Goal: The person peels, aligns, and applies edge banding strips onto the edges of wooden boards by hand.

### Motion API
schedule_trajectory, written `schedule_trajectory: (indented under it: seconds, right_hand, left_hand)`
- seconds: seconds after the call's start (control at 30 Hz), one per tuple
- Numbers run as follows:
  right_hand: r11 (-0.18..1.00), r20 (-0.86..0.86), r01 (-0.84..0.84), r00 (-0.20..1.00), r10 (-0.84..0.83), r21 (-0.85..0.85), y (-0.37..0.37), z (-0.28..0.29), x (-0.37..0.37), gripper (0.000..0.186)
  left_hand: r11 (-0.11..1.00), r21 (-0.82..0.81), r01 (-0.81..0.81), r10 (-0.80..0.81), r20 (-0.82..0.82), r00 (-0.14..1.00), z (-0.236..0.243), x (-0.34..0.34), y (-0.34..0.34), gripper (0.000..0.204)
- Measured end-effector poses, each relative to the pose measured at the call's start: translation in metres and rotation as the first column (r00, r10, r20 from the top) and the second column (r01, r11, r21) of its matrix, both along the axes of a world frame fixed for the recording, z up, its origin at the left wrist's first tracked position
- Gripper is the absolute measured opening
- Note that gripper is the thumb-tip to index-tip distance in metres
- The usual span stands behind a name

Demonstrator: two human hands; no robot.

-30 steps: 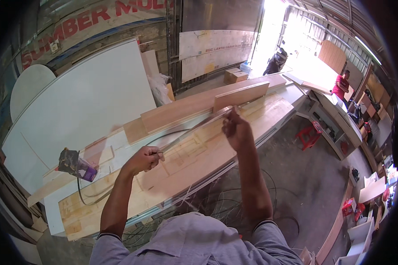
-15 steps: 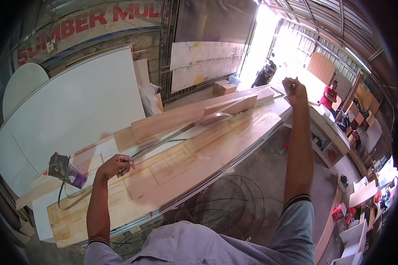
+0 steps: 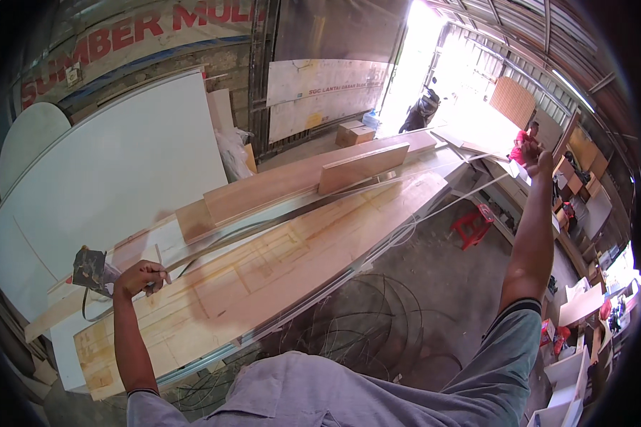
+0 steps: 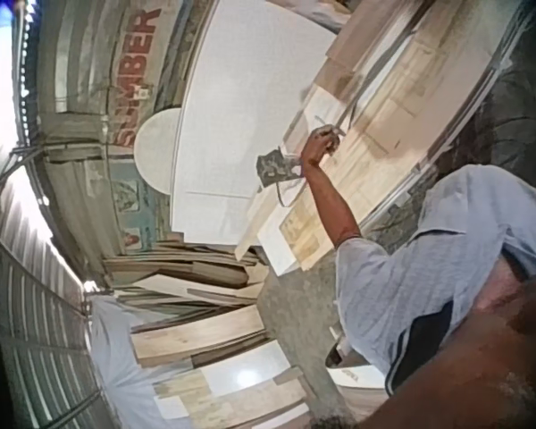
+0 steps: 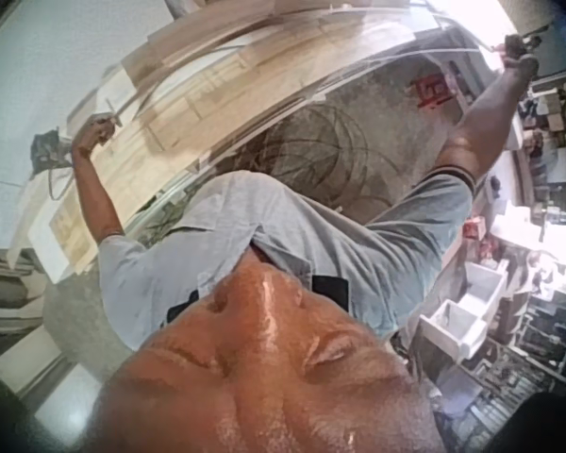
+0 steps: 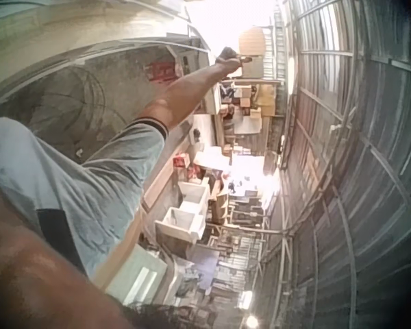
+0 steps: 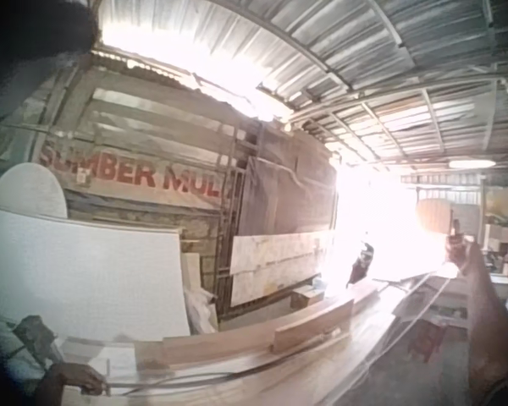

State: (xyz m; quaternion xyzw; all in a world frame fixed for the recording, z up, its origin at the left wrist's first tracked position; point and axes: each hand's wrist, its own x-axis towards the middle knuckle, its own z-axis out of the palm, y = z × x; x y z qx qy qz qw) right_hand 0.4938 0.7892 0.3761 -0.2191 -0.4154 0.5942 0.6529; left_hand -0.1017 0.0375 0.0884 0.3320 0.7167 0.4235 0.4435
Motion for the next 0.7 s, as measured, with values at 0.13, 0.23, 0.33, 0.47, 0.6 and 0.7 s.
schedule_trajectory:
  seconds: [0.13, 0.23, 0.33, 0.47, 0.6, 0.7]
  right_hand:
    - [0.993, 0.301, 0.109, 0.946, -0.118, 0.047, -0.022, -0.072, 0.059, 0.027]
    - [0.993, 0.366, 0.109, 0.923, -0.117, 0.042, -0.095, -0.19, 0.023, 0.03]
    - [0.971, 0.2, -0.139, 0.963, 0.178, -0.193, -0.152, -0.312, 0.003, 0.023]
    - [0.53, 0.095, -0.383, 0.738, 0.669, -0.757, -0.182, -0.524, 0.039, 0.035]
    - [0.458, 0.45, 0.155, 0.61, 0.653, -0.875, -0.206, -0.639, 0.081, 0.042]
    - [0.318, 0.446, 0.314, 0.582, 0.68, -0.894, -0.236, -0.639, 0.038, 0.051]
  left_hand:
    - [0.991, 0.092, 0.095, -0.095, -0.001, 0.995, 0.013, 0.007, 0.008, 0.022]
    - [0.981, 0.192, 0.012, -0.02, 0.042, 0.999, 0.016, 0.017, 0.001, 0.016]
    - [0.954, 0.295, 0.05, -0.056, 0.012, 0.998, 0.024, 0.025, -0.002, 0.048]
    - [0.957, 0.266, 0.113, -0.12, 0.012, 0.993, 0.029, 0.029, 0.002, 0.038]
    - [0.986, 0.15, 0.076, -0.077, 0.004, 0.997, 0.036, 0.034, 0.006, 0.045]
    - [0.995, 0.099, 0.0, 0.003, -0.03, 1.0, 0.041, 0.042, -0.017, 0.047]
